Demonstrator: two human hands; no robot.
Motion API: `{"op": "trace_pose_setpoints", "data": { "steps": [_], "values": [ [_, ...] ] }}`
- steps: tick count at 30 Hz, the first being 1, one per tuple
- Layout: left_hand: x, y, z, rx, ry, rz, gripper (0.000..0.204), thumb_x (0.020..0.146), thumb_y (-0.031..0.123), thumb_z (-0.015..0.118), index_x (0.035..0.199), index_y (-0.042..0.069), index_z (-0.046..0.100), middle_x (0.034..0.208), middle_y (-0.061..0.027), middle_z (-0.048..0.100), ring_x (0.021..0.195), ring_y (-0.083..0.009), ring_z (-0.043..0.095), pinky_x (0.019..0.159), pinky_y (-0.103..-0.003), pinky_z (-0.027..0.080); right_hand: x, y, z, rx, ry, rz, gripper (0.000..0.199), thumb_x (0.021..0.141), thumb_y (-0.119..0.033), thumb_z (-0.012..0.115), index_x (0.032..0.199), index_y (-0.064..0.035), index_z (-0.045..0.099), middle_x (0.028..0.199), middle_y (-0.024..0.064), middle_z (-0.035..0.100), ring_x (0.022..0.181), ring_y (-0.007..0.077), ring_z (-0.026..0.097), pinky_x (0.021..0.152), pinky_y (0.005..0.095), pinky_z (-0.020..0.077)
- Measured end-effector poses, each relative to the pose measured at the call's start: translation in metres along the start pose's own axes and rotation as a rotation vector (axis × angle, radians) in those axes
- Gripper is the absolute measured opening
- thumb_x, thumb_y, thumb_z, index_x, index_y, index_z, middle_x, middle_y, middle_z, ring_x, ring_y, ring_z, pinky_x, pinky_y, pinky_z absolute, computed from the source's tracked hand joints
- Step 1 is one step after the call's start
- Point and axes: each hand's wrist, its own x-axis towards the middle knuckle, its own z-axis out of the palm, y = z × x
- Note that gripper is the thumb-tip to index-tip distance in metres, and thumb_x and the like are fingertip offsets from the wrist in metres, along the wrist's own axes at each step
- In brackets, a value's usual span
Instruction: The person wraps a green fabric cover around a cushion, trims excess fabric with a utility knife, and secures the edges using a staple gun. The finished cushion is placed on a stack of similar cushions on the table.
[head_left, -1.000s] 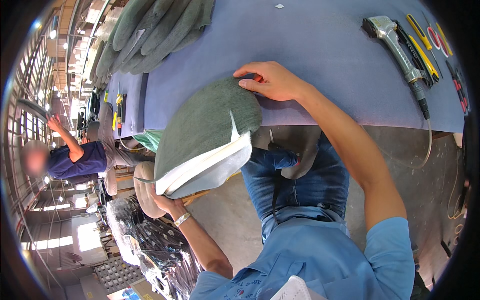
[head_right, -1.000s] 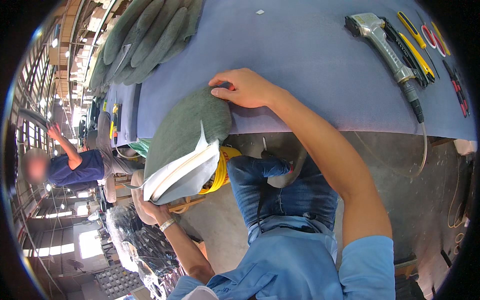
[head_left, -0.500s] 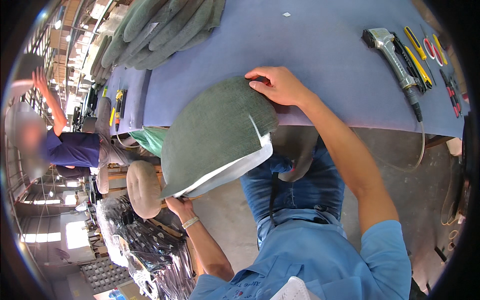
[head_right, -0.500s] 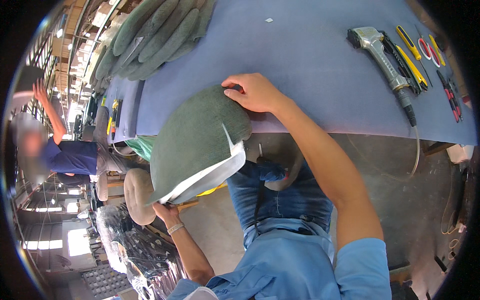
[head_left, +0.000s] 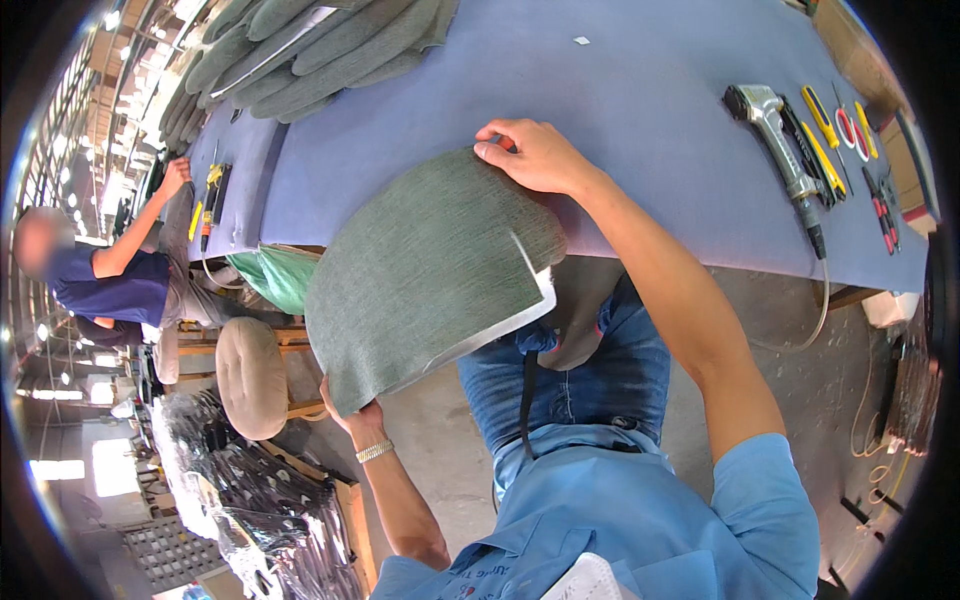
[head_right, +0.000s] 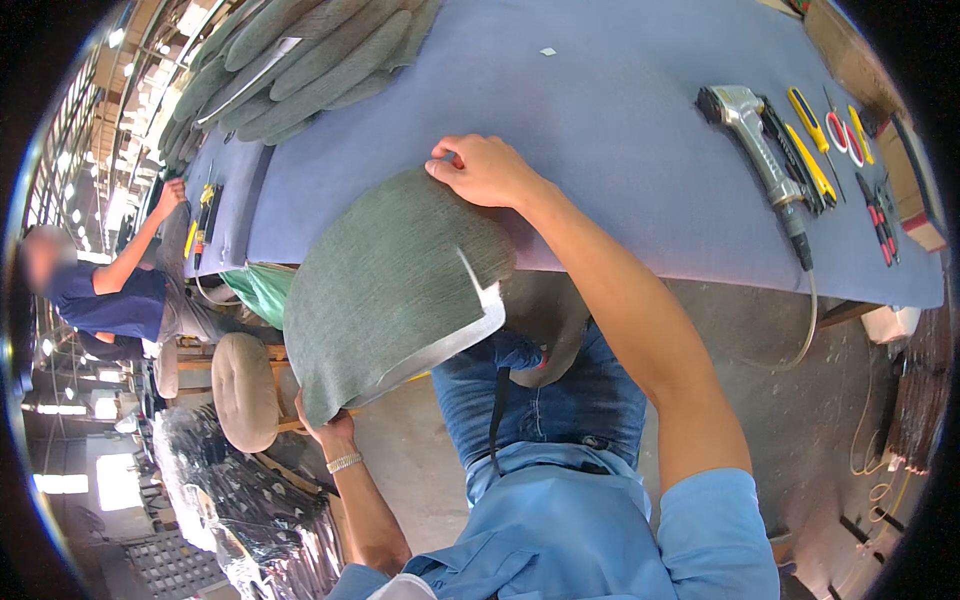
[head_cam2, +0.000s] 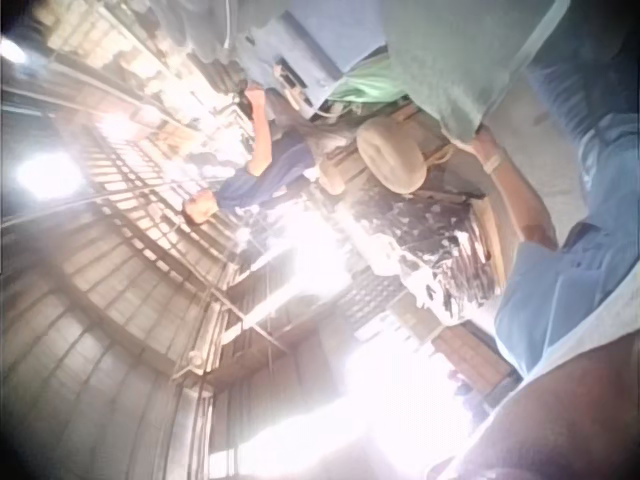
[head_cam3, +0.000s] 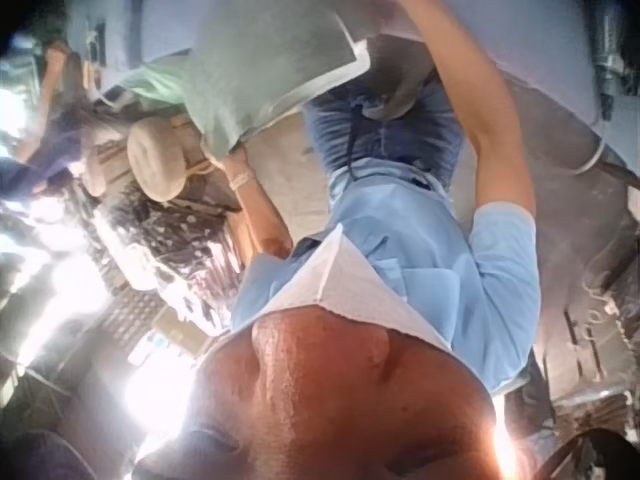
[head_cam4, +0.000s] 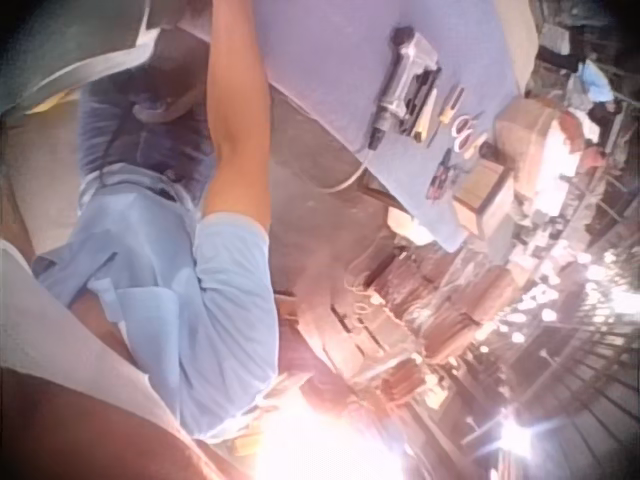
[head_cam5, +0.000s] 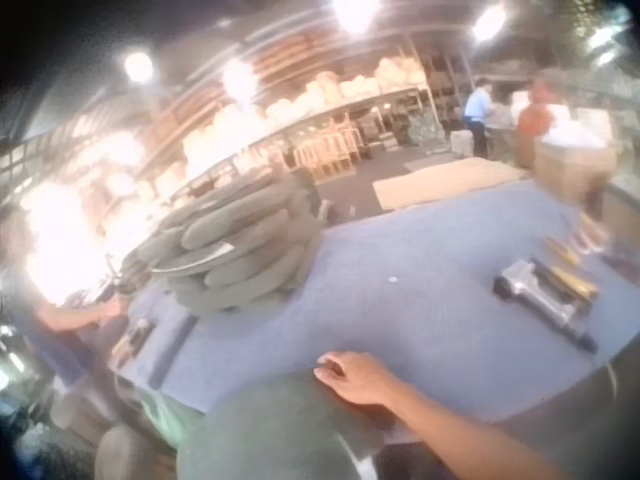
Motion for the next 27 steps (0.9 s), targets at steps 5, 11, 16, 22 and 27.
{"op": "trace_pose_setpoints", "data": {
  "steps": [5,11,16,22,27],
  "values": [
    [-0.052,-0.004,0.013,0.067,-0.117,-0.143,0.046,0.097,0.037,0.065,0.134,0.009,0.062,0.132,-0.004,0.067,0.121,-0.0235,0.063,0.099,-0.04,0.052,0.017,-0.002,-0.022,-0.001,0.116,-0.042,0.042,0.1,-0.045,0.063,0.119,-0.0087,0.075,0.112,0.0147,0.077,0.107,0.0324,0.072,0.094,0.0415,0.0538],
    [-0.045,-0.072,-0.017,0.174,-0.584,-0.434,0.045,0.104,0.035,0.056,0.141,0.009,0.057,0.137,-0.0063,0.065,0.123,-0.024,0.062,0.106,-0.044,0.049,0.039,0.025,-0.115,-0.291,0.021,-0.183,0.046,0.103,-0.045,0.061,0.125,-0.0054,0.071,0.116,0.0127,0.075,0.107,0.0269,0.069,0.095,0.0384,0.0524],
    [-0.081,-0.042,0.048,-0.154,-0.559,-0.54,0.054,0.108,0.037,0.055,0.151,0.004,0.047,0.144,-0.0125,0.061,0.133,-0.0282,0.06,0.112,-0.048,0.049,0.051,0.027,-0.12,-0.503,-0.101,0.081,0.048,0.107,-0.045,0.053,0.125,-0.0035,0.071,0.121,0.0161,0.074,0.116,0.0304,0.068,0.098,0.0407,0.0516],
    [-0.063,-0.061,0.095,0.156,-0.128,-0.387,0.083,0.102,0.06,0.059,0.158,0.003,0.038,0.151,-0.0156,0.053,0.136,-0.0278,0.056,0.109,-0.045,0.049,0.083,0.006,-0.068,-0.654,-0.118,-0.1,0.06,0.111,-0.051,0.036,0.132,-0.0049,0.069,0.135,0.019,0.068,0.13,0.0375,0.06,0.11,0.0422,0.0448],
    [-0.061,-0.066,0.093,0.031,-0.256,-0.341,0.087,0.1,0.061,0.063,0.154,-0.003,0.042,0.148,-0.0191,0.055,0.13,-0.0297,0.06,0.106,-0.044,0.051,0.053,-0.004,-0.028,-0.896,-0.091,-0.37,0.063,0.11,-0.056,0.035,0.153,-0.0129,0.052,0.163,0.0104,0.044,0.151,0.0295,0.04,0.125,0.048,0.0296]
  ]
}}
